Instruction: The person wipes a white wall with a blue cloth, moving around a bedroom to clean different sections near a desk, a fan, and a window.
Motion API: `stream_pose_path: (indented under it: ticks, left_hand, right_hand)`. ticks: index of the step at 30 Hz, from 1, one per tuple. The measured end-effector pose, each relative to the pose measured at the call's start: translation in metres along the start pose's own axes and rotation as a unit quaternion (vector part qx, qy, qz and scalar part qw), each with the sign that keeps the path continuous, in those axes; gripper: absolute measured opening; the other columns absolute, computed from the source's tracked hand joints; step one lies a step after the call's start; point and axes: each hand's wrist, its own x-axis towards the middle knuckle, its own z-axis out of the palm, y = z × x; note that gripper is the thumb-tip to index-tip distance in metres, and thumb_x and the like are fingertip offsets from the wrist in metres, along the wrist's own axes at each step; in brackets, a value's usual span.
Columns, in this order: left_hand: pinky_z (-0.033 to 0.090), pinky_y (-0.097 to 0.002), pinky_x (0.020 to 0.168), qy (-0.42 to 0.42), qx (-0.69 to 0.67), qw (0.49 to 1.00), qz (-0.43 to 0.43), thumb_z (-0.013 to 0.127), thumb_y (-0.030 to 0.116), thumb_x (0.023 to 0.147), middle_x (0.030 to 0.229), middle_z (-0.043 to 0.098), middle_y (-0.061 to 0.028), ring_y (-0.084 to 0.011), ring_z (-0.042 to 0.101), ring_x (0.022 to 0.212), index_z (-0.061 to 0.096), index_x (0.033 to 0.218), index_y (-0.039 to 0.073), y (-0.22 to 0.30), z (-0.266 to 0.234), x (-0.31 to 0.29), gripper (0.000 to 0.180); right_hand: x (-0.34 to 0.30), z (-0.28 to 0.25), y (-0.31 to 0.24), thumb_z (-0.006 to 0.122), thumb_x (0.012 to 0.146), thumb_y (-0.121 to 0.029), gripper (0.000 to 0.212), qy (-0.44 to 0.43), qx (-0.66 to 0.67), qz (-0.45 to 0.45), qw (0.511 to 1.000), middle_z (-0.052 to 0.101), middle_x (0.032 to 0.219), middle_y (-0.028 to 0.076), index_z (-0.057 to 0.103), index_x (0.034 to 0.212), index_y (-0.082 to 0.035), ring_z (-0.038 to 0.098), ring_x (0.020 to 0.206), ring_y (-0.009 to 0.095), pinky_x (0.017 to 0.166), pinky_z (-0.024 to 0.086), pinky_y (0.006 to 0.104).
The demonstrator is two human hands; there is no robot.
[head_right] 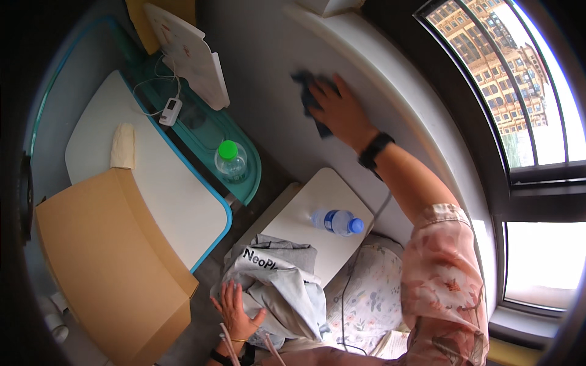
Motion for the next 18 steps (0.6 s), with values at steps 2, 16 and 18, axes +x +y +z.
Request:
stream_pose_path:
  ticks: [2,16,18]
  left_hand:
    - [0.001,-0.0678,0.103,0.019,-0.044,0.999,-0.004,0.063,0.049,0.075,0.142,0.032,-0.0187,-0.0391,0.022,0.135,0.035,0.136,0.003,0.007,-0.009,0.004,0.081]
    - [0.008,-0.0572,0.108,0.105,-0.099,0.915,0.377,0.06,0.026,0.079,0.142,0.029,-0.0239,-0.0389,0.026,0.134,0.026,0.139,-0.002,0.205,-0.071,0.101,0.074]
    - [0.007,-0.0575,0.108,0.1,-0.065,0.894,0.431,0.06,0.027,0.08,0.143,0.03,-0.0223,-0.0386,0.026,0.134,0.028,0.139,0.0,0.25,-0.07,0.118,0.072]
  right_hand:
    - [-0.057,0.009,-0.006,0.057,0.08,-0.015,0.029,-0.11,0.053,-0.083,0.989,0.043,0.139,0.005,0.064,0.107,-0.022,0.041,0.127,0.02,0.113,0.017,0.0445]
    - [-0.474,-0.025,-0.096,0.05,0.079,0.001,0.043,-0.108,0.389,0.498,0.767,0.053,0.126,0.017,0.056,0.12,-0.007,0.05,0.116,0.032,0.099,0.039,0.0407]
    - [-0.513,-0.024,-0.12,0.049,0.084,-0.001,0.039,0.132,0.513,0.823,0.205,0.054,0.124,0.017,0.052,0.123,-0.007,0.053,0.113,0.032,0.094,0.045,0.0389]
